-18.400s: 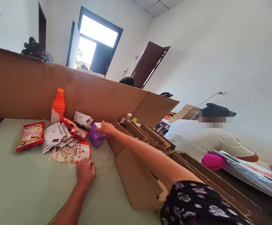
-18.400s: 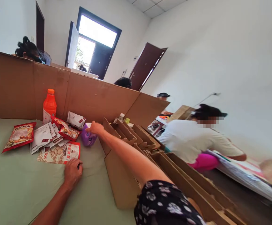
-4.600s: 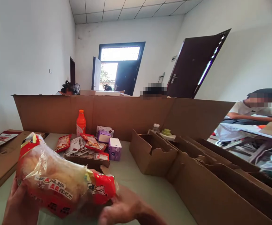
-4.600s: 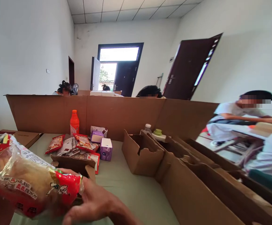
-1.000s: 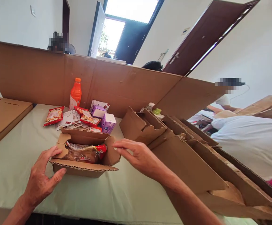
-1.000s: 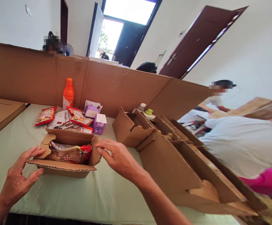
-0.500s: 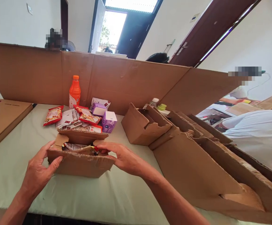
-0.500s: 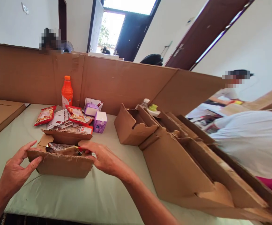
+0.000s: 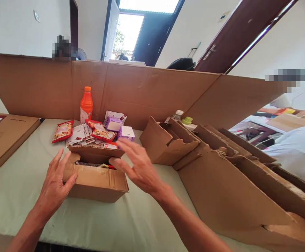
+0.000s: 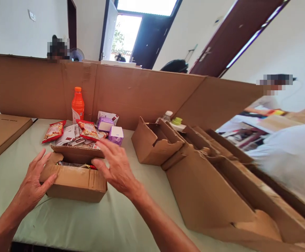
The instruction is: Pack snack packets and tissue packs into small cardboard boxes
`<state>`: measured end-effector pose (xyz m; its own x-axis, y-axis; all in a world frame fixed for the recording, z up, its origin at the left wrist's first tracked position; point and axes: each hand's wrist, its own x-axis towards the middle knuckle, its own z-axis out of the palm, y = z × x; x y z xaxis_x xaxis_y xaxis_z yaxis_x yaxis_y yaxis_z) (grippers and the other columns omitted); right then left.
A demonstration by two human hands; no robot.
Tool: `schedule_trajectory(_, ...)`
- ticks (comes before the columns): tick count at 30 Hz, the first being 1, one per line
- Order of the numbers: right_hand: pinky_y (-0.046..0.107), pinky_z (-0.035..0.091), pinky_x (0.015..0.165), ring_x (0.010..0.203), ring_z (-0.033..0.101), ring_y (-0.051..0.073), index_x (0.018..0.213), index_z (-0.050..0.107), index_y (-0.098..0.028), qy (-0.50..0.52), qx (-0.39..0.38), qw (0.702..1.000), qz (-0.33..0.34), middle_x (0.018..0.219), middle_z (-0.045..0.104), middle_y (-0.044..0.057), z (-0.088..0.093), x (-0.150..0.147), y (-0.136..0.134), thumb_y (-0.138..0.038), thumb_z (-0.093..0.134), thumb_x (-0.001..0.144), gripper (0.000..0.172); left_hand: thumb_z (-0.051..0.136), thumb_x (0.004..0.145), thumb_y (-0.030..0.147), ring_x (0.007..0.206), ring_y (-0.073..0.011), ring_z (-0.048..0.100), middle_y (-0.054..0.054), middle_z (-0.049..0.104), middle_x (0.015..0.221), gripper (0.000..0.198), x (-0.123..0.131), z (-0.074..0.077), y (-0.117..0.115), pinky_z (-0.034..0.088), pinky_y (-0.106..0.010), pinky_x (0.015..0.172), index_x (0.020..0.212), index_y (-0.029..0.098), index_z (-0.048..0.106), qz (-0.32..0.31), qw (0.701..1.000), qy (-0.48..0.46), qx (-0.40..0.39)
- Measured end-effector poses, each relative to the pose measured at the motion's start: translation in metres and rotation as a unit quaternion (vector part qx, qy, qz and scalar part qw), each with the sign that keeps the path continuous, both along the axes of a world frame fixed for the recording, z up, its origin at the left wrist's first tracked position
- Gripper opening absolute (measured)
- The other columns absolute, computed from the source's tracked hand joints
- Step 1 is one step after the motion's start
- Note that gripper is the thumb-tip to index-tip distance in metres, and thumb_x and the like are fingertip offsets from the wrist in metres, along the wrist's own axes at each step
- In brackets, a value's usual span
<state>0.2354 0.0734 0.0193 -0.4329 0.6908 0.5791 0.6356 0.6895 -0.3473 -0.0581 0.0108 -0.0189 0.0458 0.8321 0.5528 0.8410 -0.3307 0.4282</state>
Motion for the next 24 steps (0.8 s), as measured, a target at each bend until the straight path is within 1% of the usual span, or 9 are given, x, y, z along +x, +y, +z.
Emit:
schedule_trajectory(2, 0.055, 0.045, 0.109, 0.133, 0.056, 0.033, 0.143, 0.058, -0.018, -0.096, -0.044, 0.992, 0.065, 0.143, 0.062, 0.018, -0.008, -0.001, -0.008, -0.042, 0.050, 0.102, 0.048, 0.053, 0.099, 0.038, 0.149, -0.0331, 0.039, -0.016, 0.034, 0.165, 0.059, -0.003, 0.000, 0.001, 0.041, -0.057, 0.116, 0.155, 0.026, 0.037, -0.004, 1.000, 0.006, 0.000)
schedule_trajectory(4, 0.057, 0.042, 0.112, 0.140, 0.050, 0.034, 0.151, 0.050, -0.016, -0.150, -0.074, 0.981, 0.095, 0.151, 0.054, 0.019, -0.020, 0.002, -0.015, -0.047, 0.050, 0.102, 0.058, 0.052, 0.099, 0.037, 0.149, -0.0334, 0.039, -0.015, 0.040, 0.163, 0.051, -0.007, -0.001, 0.007, 0.040, -0.058, 0.117, 0.148, 0.025, 0.048, -0.036, 0.999, 0.022, -0.002)
schedule_trajectory(7, 0.058, 0.038, 0.118, 0.151, 0.036, 0.032, 0.159, 0.038, -0.017, -0.161, -0.092, 0.978, 0.096, 0.162, 0.040, 0.017, -0.037, 0.011, -0.019, -0.050, 0.044, 0.104, 0.064, 0.049, 0.097, 0.034, 0.147, -0.0329, 0.042, -0.011, 0.056, 0.152, 0.038, -0.012, -0.001, 0.021, 0.039, -0.057, 0.118, 0.129, 0.024, 0.067, -0.108, 0.993, 0.037, -0.030)
schedule_trajectory(11, 0.053, 0.036, 0.122, 0.153, 0.033, 0.028, 0.158, 0.040, -0.021, -0.125, -0.090, 0.981, 0.115, 0.163, 0.040, 0.013, -0.051, 0.018, -0.013, -0.046, 0.041, 0.106, 0.058, 0.049, 0.094, 0.035, 0.149, -0.0344, 0.038, -0.014, 0.060, 0.147, 0.037, -0.017, 0.003, 0.033, 0.039, -0.059, 0.118, 0.118, 0.018, 0.072, -0.142, 0.987, 0.009, -0.069)
schedule_trajectory(13, 0.052, 0.036, 0.122, 0.152, 0.035, 0.027, 0.157, 0.042, -0.023, -0.103, -0.083, 0.983, 0.124, 0.161, 0.043, 0.011, -0.054, 0.020, -0.013, -0.044, 0.043, 0.106, 0.055, 0.055, 0.092, 0.039, 0.150, -0.0373, 0.035, -0.016, 0.059, 0.148, 0.039, -0.017, 0.004, 0.024, 0.038, -0.062, 0.117, 0.120, 0.017, 0.071, -0.149, 0.985, 0.011, -0.082)
schedule_trajectory(16, 0.050, 0.037, 0.122, 0.152, 0.034, 0.026, 0.156, 0.045, -0.026, -0.087, -0.085, 0.982, 0.141, 0.160, 0.044, 0.009, -0.054, 0.023, -0.014, -0.040, 0.045, 0.106, 0.052, 0.065, 0.087, 0.042, 0.151, -0.0408, 0.031, -0.015, 0.056, 0.150, 0.049, -0.012, 0.001, -0.004, 0.038, -0.065, 0.116, 0.130, 0.019, 0.066, -0.154, 0.983, 0.044, -0.086)
schedule_trajectory(19, 0.051, 0.036, 0.122, 0.153, 0.032, 0.026, 0.154, 0.047, -0.025, -0.102, -0.096, 0.976, 0.168, 0.160, 0.045, 0.008, -0.049, 0.025, -0.012, -0.038, 0.043, 0.106, 0.050, 0.069, 0.085, 0.041, 0.150, -0.0427, 0.031, -0.013, 0.055, 0.152, 0.054, -0.006, -0.005, -0.029, 0.039, -0.066, 0.114, 0.135, 0.022, 0.063, -0.121, 0.987, 0.078, -0.065)
schedule_trajectory(22, 0.052, 0.037, 0.122, 0.152, 0.035, 0.026, 0.153, 0.049, -0.026, -0.114, -0.105, 0.971, 0.180, 0.159, 0.046, 0.008, -0.045, 0.025, -0.005, -0.039, 0.042, 0.106, 0.049, 0.071, 0.082, 0.042, 0.146, -0.0464, 0.037, -0.015, 0.059, 0.147, 0.051, -0.005, -0.002, -0.035, 0.031, -0.073, 0.115, 0.129, 0.021, 0.067, -0.089, 0.989, 0.105, -0.050)
schedule_trajectory(24, 0.052, 0.037, 0.122, 0.151, 0.036, 0.026, 0.153, 0.048, -0.028, -0.111, -0.103, 0.972, 0.180, 0.159, 0.046, 0.007, -0.047, 0.026, -0.002, -0.040, 0.043, 0.106, 0.049, 0.073, 0.079, 0.044, 0.145, -0.0480, 0.037, -0.016, 0.057, 0.148, 0.051, -0.008, 0.006, -0.030, 0.027, -0.076, 0.115, 0.125, 0.022, 0.070, -0.103, 0.985, 0.122, -0.061)
